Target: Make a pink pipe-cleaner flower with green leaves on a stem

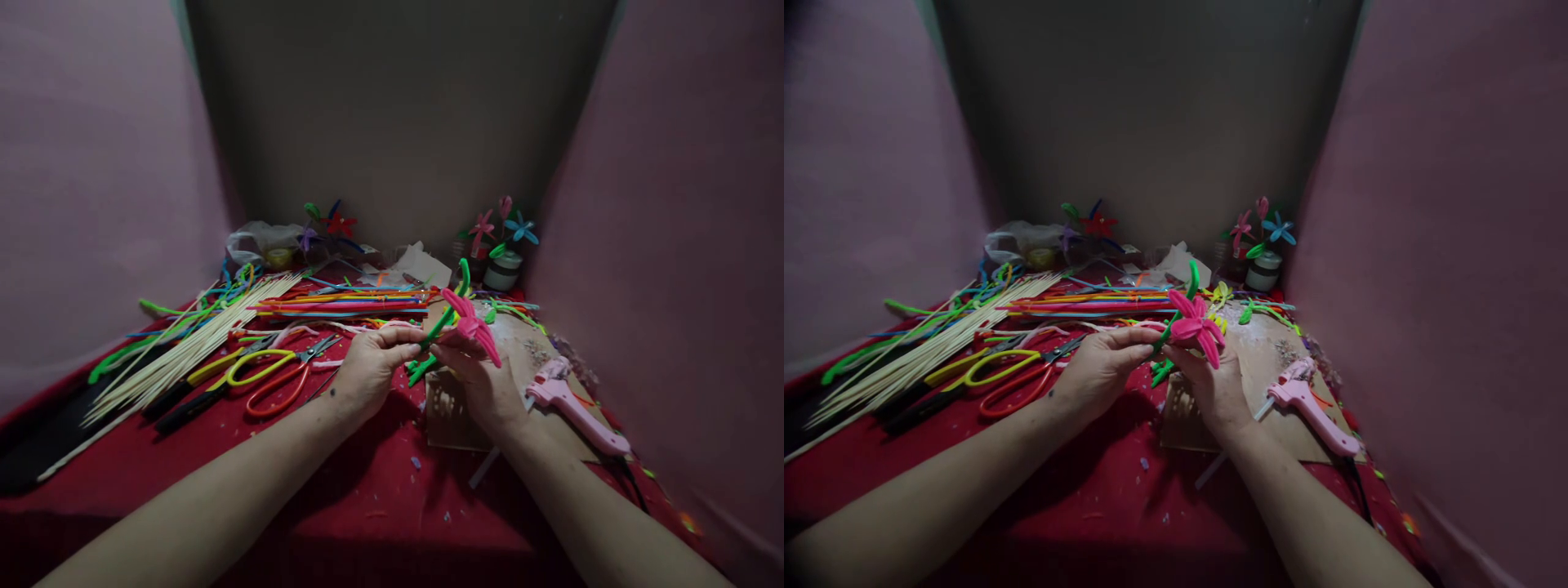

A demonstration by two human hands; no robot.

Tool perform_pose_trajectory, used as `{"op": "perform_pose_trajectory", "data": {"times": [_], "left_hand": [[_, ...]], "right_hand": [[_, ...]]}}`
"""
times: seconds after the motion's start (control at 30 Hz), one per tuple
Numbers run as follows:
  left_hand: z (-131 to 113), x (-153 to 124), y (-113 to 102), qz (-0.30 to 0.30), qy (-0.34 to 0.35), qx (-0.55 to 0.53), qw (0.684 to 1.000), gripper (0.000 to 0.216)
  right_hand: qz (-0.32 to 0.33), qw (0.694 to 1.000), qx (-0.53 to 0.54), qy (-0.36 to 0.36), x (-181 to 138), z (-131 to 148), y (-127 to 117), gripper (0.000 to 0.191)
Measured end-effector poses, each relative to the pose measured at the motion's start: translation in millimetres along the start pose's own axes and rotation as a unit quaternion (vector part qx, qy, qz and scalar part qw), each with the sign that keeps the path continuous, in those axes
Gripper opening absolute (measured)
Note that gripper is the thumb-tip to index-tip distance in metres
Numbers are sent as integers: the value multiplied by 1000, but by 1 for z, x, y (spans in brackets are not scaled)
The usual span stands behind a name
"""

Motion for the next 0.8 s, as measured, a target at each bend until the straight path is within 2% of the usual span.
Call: {"op": "perform_pose_trajectory", "data": {"times": [0.17, 0.3, 0.43, 0.57, 0.67, 0.8], "left_hand": [[-4, 0, -2, -18, 17, 13, 1000, 9], [-15, -4, 0, -26, 43, 77, 996, 8], [-32, -9, 5, -25, 115, 151, 981, 17], [-45, -15, 13, -7, 185, 246, 951, 22], [-44, -15, 14, 0, 181, 261, 948, 22], [-44, -19, 17, -2, 196, 287, 938, 25]], "right_hand": [[1, 1000, 11, -4, 2, -8, -1, 12], [17, 1000, 13, 14, 0, -7, 5, 10], [34, 999, -10, 3, -3, 2, 10, 12], [4, 1000, -22, -12, -2, 0, 5, 10], [-22, 1000, -5, 16, -2, -9, 1, 6], [-25, 995, 61, 73, -3, -19, 4, 9]]}}
Point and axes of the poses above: each hand's wrist, its own x-axis towards the middle knuckle, its own y-axis out of the palm, z = x × y, the point moved 10 cm from there along x, towards the middle knuckle, and after that the axes turned 2 degrees about y, right-handed, at the moved point
